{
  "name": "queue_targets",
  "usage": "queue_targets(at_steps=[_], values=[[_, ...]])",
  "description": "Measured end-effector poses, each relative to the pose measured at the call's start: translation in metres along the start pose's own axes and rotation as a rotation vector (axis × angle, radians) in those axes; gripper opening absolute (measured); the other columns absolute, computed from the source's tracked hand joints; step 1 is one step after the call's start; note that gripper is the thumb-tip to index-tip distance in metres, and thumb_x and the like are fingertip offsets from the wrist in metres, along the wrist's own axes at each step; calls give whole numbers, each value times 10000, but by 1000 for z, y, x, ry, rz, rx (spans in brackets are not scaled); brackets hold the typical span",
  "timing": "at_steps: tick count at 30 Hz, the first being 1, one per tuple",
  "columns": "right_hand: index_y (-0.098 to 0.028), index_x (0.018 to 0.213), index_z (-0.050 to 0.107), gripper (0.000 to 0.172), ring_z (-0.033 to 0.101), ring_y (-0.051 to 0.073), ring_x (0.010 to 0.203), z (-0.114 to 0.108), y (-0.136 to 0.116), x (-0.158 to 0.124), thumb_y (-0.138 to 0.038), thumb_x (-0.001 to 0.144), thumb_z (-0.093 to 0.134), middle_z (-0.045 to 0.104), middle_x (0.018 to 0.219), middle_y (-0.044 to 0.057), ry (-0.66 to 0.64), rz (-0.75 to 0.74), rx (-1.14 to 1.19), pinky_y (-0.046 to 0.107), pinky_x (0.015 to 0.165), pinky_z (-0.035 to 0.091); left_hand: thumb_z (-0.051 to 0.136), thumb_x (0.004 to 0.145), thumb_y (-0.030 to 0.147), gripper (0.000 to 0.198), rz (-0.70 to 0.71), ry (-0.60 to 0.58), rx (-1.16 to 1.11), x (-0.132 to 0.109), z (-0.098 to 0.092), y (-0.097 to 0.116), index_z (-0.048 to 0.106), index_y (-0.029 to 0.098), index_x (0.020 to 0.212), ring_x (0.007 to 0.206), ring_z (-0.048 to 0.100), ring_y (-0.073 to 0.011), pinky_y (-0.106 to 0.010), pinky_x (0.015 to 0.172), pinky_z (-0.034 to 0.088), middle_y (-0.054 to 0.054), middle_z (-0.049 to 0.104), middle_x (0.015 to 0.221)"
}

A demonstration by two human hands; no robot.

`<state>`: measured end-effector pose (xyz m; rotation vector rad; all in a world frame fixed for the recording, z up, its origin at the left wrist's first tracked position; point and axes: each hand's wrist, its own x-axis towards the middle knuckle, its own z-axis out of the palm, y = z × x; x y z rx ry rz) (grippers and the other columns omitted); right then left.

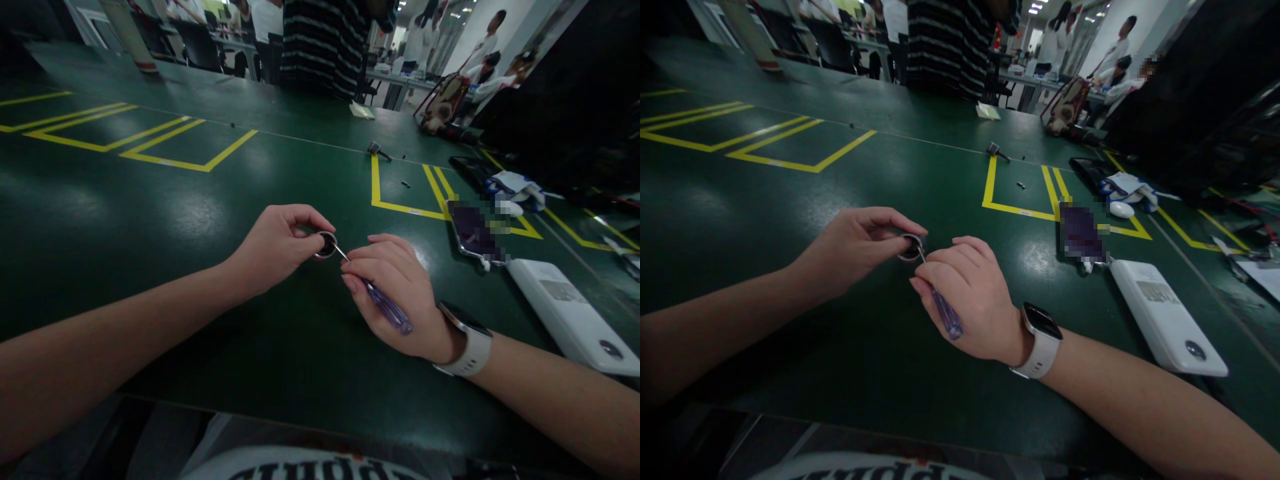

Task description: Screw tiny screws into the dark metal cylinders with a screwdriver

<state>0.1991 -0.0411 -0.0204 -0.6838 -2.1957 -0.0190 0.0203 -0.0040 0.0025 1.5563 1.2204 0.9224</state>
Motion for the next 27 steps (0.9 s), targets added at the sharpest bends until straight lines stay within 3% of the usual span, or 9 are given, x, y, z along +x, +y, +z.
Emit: queue_targets(at_steps=[4, 7, 9, 13, 16, 19, 27], values=[[-162, 886, 597, 77, 642, 175, 810, -2, 1, -1, -129, 847, 539, 688, 841, 63, 52, 81, 114, 412, 890, 471, 649, 646, 147, 252, 5, -86, -83, 4, -2, -4, 643, 157, 898, 822, 664, -174, -295, 728, 536, -30, 698, 873], [-195, 846, 609, 100, 636, 179, 785, -5, 2, -1, -143, 859, 523, 670, 774, 32, 148, 187, 231, 407, 855, 477, 650, 606, 94, 417, 44, -208, -15, 8, -7, -9, 626, 179, 1014, 856, 662, -179, -313, 742, 534, -35, 696, 938], [-205, 815, 619, 117, 629, 184, 770, -7, 3, -2, -179, 874, 522, 659, 745, 24, 198, 283, 298, 392, 796, 488, 645, 618, 103, 427, 131, -245, 121, 11, -10, -14, 628, 178, 1038, 850, 655, -185, -317, 733, 530, -45, 686, 952], [-199, 780, 635, 156, 613, 164, 704, -2, 8, -3, -270, 884, 542, 647, 730, 17, 262, 468, 497, 331, 655, 498, 635, 681, 177, 363, 354, -190, 504, 15, -16, -20, 647, 174, 1044, 843, 609, -190, -309, 710, 492, -63, 634, 987], [-196, 775, 634, 155, 613, 148, 677, 4, 13, -4, -289, 875, 560, 642, 701, 3, 293, 528, 679, 300, 626, 503, 640, 705, 199, 297, 462, -197, 748, 18, -18, -22, 657, 172, 1000, 869, 568, -206, -326, 739, 446, -67, 611, 954], [-191, 775, 628, 150, 610, 135, 661, 7, 17, -4, -289, 870, 566, 638, 683, -3, 292, 573, 811, 277, 609, 506, 689, 679, 239, 232, 530, -204, 850, 21, -19, -25, 629, 145, 882, 847, 533, -211, -333, 734, 411, -66, 594, 897], [-178, 873, 615, 94, 630, 142, 731, 2, 14, -6, -269, 856, 595, 649, 779, 11, 136, 570, 832, 285, 651, 517, 639, 742, 321, 216, 353, -148, 657, 22, -12, -34, 520, 165, 832, 682, 533, -151, -263, 582, 372, -14, 583, 787]])
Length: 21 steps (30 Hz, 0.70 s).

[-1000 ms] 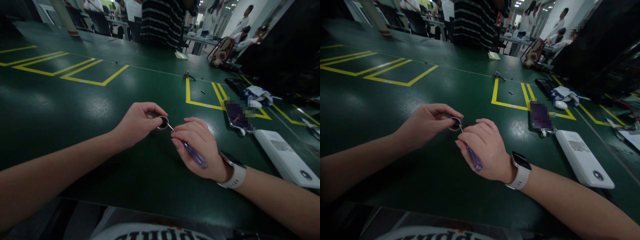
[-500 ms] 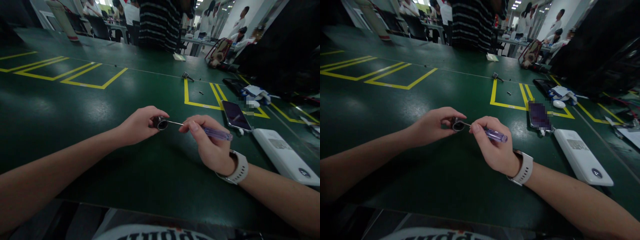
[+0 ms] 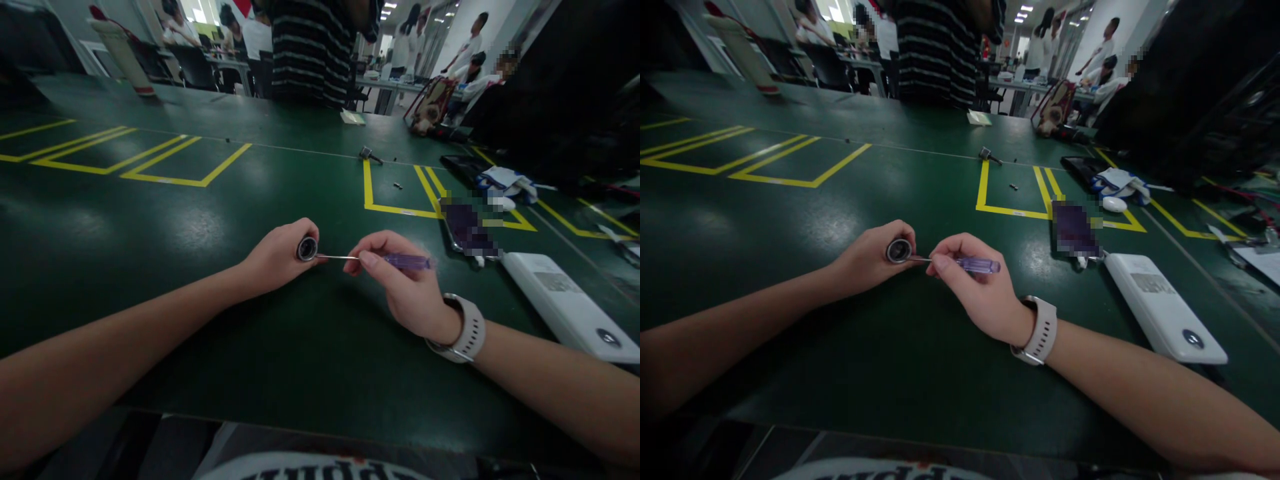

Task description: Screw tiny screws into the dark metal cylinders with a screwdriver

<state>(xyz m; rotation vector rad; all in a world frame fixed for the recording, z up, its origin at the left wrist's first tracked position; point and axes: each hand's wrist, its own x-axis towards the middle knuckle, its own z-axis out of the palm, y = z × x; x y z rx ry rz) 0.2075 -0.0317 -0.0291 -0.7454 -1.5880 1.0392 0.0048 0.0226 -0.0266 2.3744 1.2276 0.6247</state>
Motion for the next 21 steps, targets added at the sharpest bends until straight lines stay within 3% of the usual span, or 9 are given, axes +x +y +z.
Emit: queue_targets(at_steps=[3, 7, 11, 14, 17, 21], values=[[-164, 875, 612, 78, 635, 152, 763, 1, -8, -1, -232, 838, 603, 663, 810, 32, -74, -6, -163, 277, 651, 512, 605, 762, 330, 174, 14, 45, 31, -1, 3, 1, 531, 172, 747, 658, 523, -148, -272, 590, 366, -2, 565, 721], [-161, 882, 615, 74, 633, 140, 750, 4, -15, -2, -184, 846, 556, 671, 813, 39, -140, -122, -312, 267, 669, 507, 564, 785, 327, 189, 68, 100, 43, -3, 9, 4, 489, 184, 685, 626, 497, -134, -266, 578, 360, 14, 528, 669], [-172, 891, 610, 99, 635, 158, 788, 8, -15, -5, -156, 844, 525, 679, 840, 49, -117, -226, -445, 307, 726, 504, 521, 799, 254, 149, 155, 119, 63, -5, 12, 5, 473, 187, 675, 634, 488, -135, -268, 581, 354, 12, 518, 668], [-171, 897, 615, 110, 636, 166, 796, 9, -16, -7, -144, 836, 528, 682, 843, 57, -119, -226, -480, 324, 742, 501, 517, 811, 244, 153, 203, 125, 101, -6, 13, 4, 470, 192, 676, 636, 485, -145, -286, 591, 351, 3, 513, 670], [-154, 888, 644, 111, 645, 162, 809, 9, -14, -6, -154, 842, 543, 693, 844, 65, -126, -119, -352, 317, 754, 510, 523, 818, 246, 152, 242, 137, 112, -7, 12, 3, 469, 196, 685, 637, 483, -153, -298, 596, 350, -1, 505, 668], [-152, 866, 677, 112, 664, 157, 820, 6, -4, -1, -206, 840, 582, 718, 866, 56, -77, 121, 113, 327, 783, 536, 505, 824, 242, 154, 206, 152, 77, -8, 11, 4, 459, 200, 683, 639, 488, -148, -294, 596, 358, -1, 512, 674]])
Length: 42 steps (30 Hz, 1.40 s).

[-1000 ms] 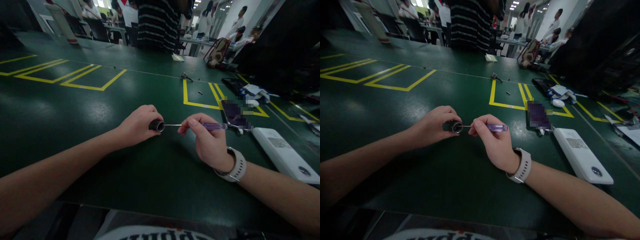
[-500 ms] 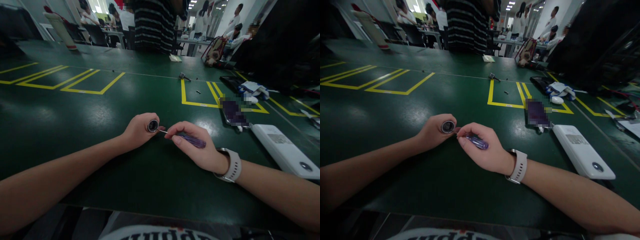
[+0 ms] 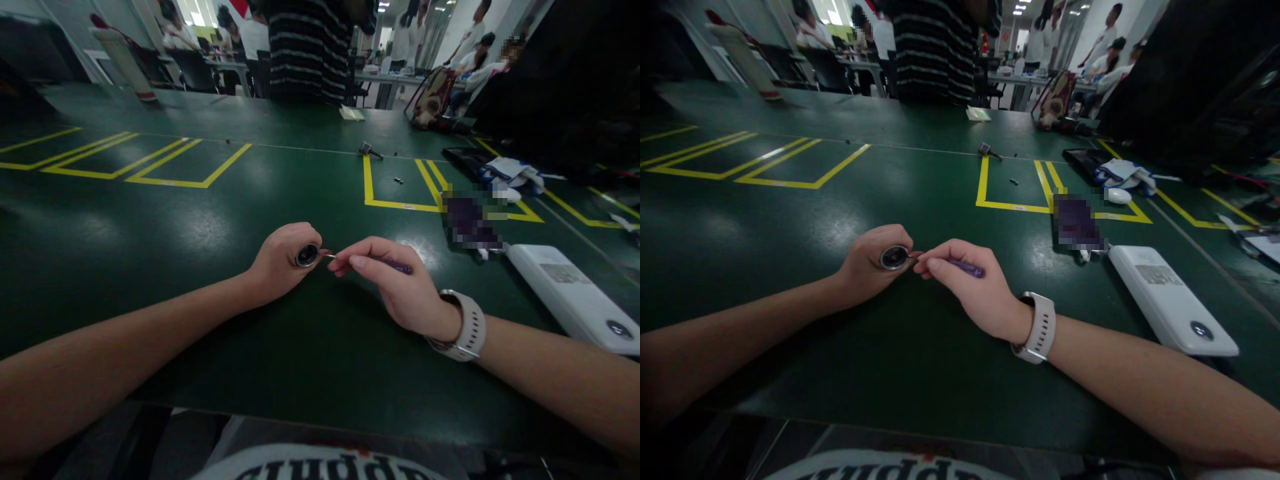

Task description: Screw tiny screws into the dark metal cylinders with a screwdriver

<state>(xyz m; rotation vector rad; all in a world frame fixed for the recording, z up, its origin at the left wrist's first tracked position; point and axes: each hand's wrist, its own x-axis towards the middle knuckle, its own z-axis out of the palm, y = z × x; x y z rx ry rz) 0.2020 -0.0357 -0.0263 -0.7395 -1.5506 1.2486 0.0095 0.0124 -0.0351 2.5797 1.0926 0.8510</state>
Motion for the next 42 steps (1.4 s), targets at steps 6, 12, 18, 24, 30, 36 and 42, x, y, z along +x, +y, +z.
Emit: queue_targets(at_steps=[6, 12, 18, 24, 30, 36, 42], values=[[-147, 839, 673, 117, 673, 159, 794, -2, 8, 5, -212, 835, 575, 724, 830, 56, 58, 156, 283, 345, 775, 548, 490, 815, 240, 130, -42, -7, 0, 1, 1, -1, 462, 199, 695, 642, 487, -146, -289, 604, 359, 2, 520, 681], [-159, 814, 684, 101, 645, 143, 785, 2, -6, 0, -149, 822, 584, 699, 817, 35, 37, -93, -248, 309, 757, 525, 475, 839, 240, 153, 25, -57, 156, 2, 1, -1, 491, 189, 696, 666, 493, -164, -297, 621, 345, -22, 528, 701], [-146, 820, 700, 118, 670, 147, 777, -4, 7, 5, -190, 829, 591, 718, 805, 38, 45, 72, 154, 314, 748, 541, 457, 837, 217, 136, 54, -81, 193, 4, -1, -1, 503, 187, 713, 669, 490, -174, -307, 623, 351, -29, 522, 703], [-132, 776, 706, 105, 670, 144, 738, -3, 9, 8, -167, 790, 609, 732, 774, 51, 89, 184, 363, 299, 732, 531, 473, 842, 245, 150, -46, -39, 87, 2, -1, -2, 467, 205, 697, 673, 500, -162, -296, 623, 360, -16, 537, 720], [-138, 789, 705, 138, 666, 137, 733, -3, 10, 6, -186, 808, 577, 742, 798, 56, 89, 257, 436, 283, 730, 526, 499, 814, 225, 135, -21, -11, 42, 0, 1, -3, 468, 183, 689, 631, 478, -138, -274, 591, 353, 0, 513, 684], [-155, 818, 714, 126, 661, 152, 781, -2, 11, 2, -189, 833, 593, 730, 816, 43, 86, 125, 233, 297, 746, 525, 505, 817, 192, 132, 17, -35, 114, 0, 2, -3, 496, 160, 689, 627, 475, -135, -270, 588, 347, -4, 509, 671], [-144, 752, 712, 135, 667, 150, 708, -4, 12, 5, -176, 794, 587, 726, 740, 46, 113, 232, 359, 288, 694, 522, 528, 815, 165, 119, 44, -58, 153, -1, 3, -3, 516, 152, 698, 623, 474, -126, -258, 586, 342, -3, 519, 675]])
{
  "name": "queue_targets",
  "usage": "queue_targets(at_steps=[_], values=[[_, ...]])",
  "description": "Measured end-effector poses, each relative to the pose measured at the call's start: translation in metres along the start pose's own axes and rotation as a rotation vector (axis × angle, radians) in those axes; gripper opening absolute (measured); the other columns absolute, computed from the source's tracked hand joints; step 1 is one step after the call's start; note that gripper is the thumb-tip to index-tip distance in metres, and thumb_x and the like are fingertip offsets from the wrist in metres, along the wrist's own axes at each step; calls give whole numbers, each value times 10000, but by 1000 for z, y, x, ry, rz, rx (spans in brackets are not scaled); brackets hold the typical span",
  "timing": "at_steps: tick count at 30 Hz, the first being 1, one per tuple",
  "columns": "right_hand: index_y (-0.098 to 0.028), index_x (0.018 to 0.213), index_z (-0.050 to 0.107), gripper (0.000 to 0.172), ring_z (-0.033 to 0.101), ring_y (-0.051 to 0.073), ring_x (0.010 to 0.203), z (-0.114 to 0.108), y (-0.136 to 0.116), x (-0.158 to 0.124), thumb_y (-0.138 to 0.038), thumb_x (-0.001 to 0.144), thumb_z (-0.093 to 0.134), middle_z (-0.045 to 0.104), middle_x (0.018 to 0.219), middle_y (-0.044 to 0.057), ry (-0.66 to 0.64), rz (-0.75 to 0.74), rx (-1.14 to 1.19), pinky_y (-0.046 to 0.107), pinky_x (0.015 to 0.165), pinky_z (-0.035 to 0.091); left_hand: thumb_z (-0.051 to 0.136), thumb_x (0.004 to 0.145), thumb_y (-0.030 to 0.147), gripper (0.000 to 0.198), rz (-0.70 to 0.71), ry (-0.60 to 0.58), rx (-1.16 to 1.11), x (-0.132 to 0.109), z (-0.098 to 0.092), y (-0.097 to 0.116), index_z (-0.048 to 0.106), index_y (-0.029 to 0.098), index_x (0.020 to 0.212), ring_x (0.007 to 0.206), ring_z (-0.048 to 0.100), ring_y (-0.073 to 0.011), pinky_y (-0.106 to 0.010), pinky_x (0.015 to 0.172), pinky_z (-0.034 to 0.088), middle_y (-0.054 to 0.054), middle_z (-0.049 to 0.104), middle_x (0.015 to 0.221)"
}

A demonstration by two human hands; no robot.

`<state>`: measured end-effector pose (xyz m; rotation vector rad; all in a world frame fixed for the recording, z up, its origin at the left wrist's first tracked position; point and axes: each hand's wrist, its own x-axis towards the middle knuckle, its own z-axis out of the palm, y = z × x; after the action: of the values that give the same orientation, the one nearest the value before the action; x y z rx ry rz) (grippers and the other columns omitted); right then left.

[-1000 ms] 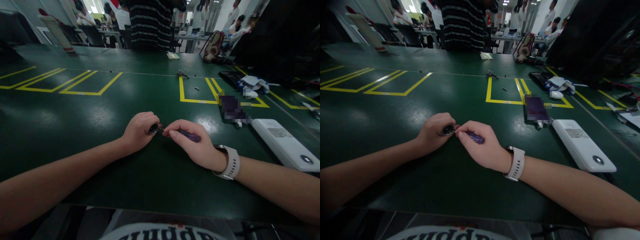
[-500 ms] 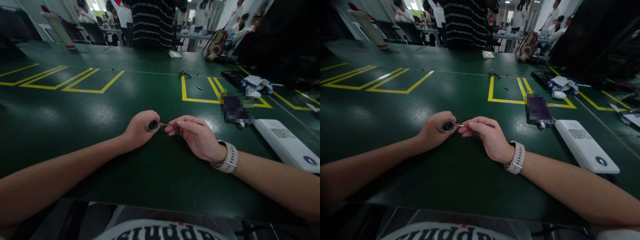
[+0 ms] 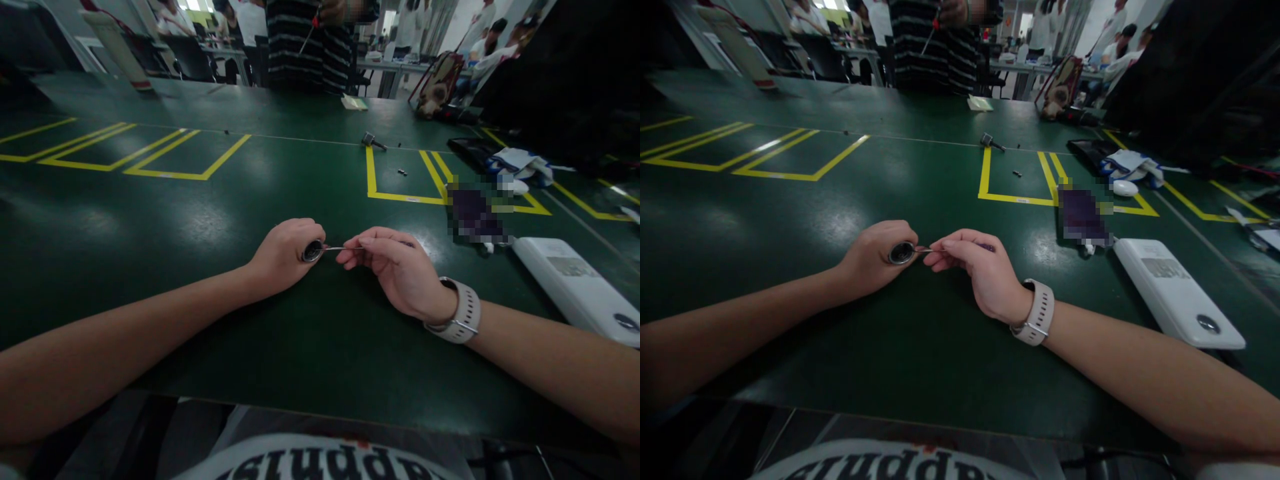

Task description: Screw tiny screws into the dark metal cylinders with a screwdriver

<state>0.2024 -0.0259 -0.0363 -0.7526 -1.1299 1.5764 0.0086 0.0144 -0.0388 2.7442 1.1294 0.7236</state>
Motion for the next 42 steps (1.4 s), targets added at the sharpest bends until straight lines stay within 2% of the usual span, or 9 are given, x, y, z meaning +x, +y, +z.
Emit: queue_targets(at_steps=[13, 20, 25, 42], values=[[-140, 643, 681, 168, 626, 132, 565, -3, -1, 4, -162, 740, 546, 675, 572, 28, 89, -18, -32, 249, 559, 482, 539, 838, 213, 147, -7, -19, 19, 1, 3, -4, 532, 147, 706, 629, 489, -131, -261, 590, 351, -9, 545, 696], [-149, 635, 668, 172, 608, 127, 551, -3, 0, 3, -161, 749, 539, 665, 564, 15, 86, -61, -74, 254, 554, 467, 550, 831, 221, 145, -19, -35, 26, 1, 4, -4, 535, 148, 706, 636, 495, -136, -270, 600, 360, -11, 550, 698], [-162, 660, 664, 185, 611, 129, 596, -5, 1, 1, -156, 784, 527, 663, 605, 3, 15, -133, -140, 265, 587, 467, 543, 831, 223, 151, -42, -47, 12, 2, 4, -4, 519, 154, 699, 627, 490, -131, -266, 599, 366, -4, 541, 688], [-165, 591, 652, 226, 574, 123, 523, -12, 4, 3, -133, 751, 496, 620, 536, -4, 65, -132, -333, 264, 520, 419, 574, 820, 223, 150, -51, -54, -4, 3, 2, -2, 514, 158, 699, 619, 499, -129, -254, 575, 365, 7, 527, 672]])
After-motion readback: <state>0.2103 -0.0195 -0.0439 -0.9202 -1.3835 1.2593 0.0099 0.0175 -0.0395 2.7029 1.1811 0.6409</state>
